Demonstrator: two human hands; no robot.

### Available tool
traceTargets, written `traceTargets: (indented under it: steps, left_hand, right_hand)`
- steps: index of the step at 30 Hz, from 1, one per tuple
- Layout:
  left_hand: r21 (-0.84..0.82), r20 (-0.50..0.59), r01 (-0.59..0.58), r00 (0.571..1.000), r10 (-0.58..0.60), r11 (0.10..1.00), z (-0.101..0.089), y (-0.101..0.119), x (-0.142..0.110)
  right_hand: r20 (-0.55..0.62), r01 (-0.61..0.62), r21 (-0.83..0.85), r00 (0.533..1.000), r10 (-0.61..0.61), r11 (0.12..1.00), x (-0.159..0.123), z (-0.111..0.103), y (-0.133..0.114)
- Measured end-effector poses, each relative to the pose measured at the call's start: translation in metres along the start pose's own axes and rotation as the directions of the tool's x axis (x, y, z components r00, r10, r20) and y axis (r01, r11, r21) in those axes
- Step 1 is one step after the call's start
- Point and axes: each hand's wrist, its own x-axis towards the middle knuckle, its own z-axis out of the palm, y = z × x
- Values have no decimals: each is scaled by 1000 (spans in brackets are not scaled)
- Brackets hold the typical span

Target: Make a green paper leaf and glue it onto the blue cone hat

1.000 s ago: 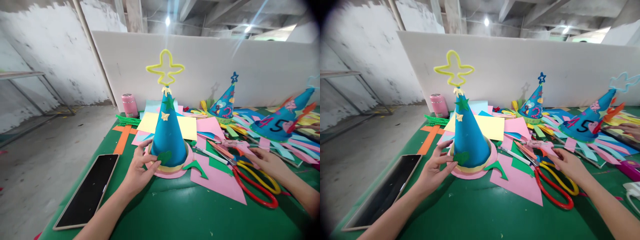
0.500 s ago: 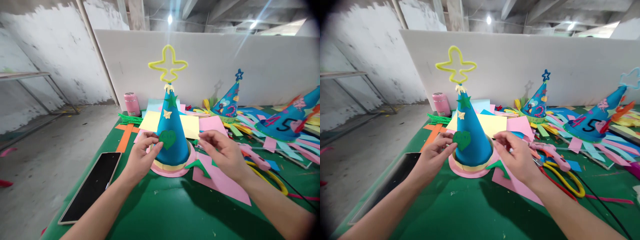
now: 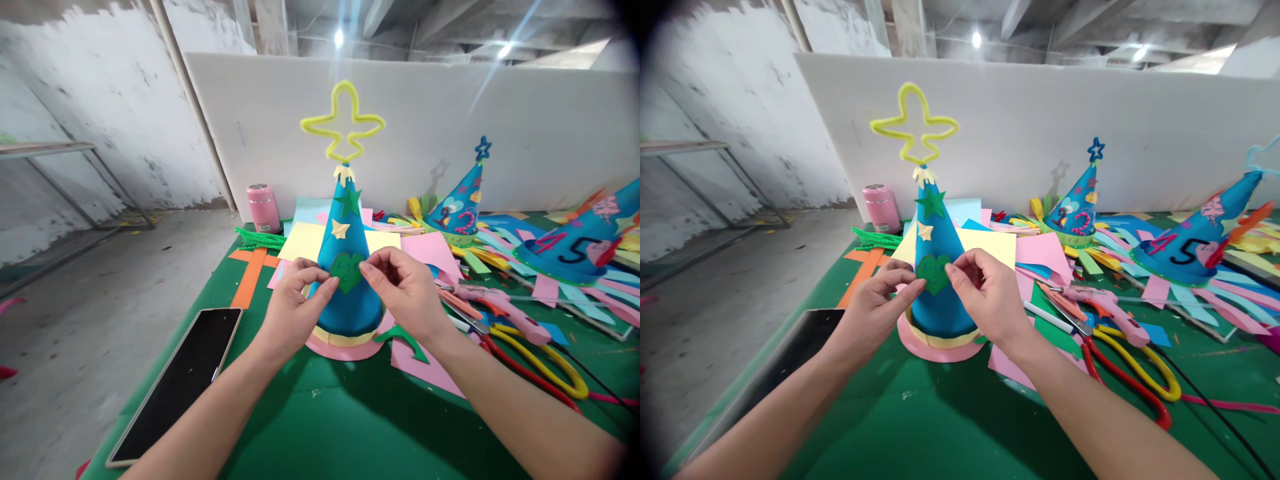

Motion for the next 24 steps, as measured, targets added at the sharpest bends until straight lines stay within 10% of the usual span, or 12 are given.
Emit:
traceTargets:
  steps: [17, 24]
  left_hand:
    - [302, -217, -64, 967, 134, 951, -3, -2, 8]
    - [119, -36, 64, 998, -60, 991, 1, -6, 25]
  right_hand:
    - [-39, 22, -59, 999, -24, 998, 6, 3, -1]
    - [-64, 42, -49, 997, -45, 998, 6, 6, 5]
